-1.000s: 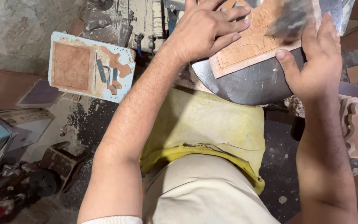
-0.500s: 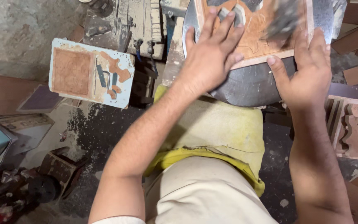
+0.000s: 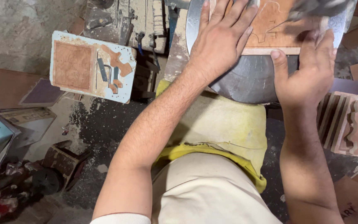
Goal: The person cuts decorative shapes out of a wooden board using a scroll saw, guiding the board with both hands along the drawn pattern lines. They rotate and reposition the board repeatedly to follow curved cut lines, and remove cut pieces from the board.
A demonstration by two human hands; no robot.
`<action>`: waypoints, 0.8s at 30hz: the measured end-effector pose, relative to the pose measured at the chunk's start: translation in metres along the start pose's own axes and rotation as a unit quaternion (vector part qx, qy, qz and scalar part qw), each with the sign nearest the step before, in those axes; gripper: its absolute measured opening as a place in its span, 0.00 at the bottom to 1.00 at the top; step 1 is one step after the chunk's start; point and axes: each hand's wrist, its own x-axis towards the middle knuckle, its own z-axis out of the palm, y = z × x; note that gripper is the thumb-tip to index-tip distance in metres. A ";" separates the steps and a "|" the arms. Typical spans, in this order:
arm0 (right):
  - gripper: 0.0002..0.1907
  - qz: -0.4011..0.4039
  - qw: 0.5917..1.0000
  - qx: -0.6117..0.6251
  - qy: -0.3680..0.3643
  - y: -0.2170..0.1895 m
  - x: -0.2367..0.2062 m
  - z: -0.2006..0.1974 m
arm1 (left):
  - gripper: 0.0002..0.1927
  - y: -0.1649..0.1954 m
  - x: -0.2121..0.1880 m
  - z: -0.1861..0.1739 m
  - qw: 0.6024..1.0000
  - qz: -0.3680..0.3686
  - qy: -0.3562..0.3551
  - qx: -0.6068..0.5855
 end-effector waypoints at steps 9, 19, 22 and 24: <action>0.39 0.014 1.000 -0.020 0.007 -0.003 -0.002 0.002 | 0.20 -0.005 0.009 0.003 1.000 0.022 0.000 -0.005; 0.39 0.030 0.999 -0.017 0.015 -0.015 -0.004 -0.002 | 0.20 -0.012 0.019 0.006 0.998 0.065 0.027 -0.002; 0.39 0.031 0.999 -0.013 0.020 -0.017 -0.004 -0.003 | 0.20 -0.011 0.019 0.005 0.998 0.065 0.019 -0.006; 0.39 0.029 0.999 -0.024 0.021 -0.017 -0.004 -0.004 | 0.20 -0.010 0.019 0.005 0.998 0.063 0.013 0.000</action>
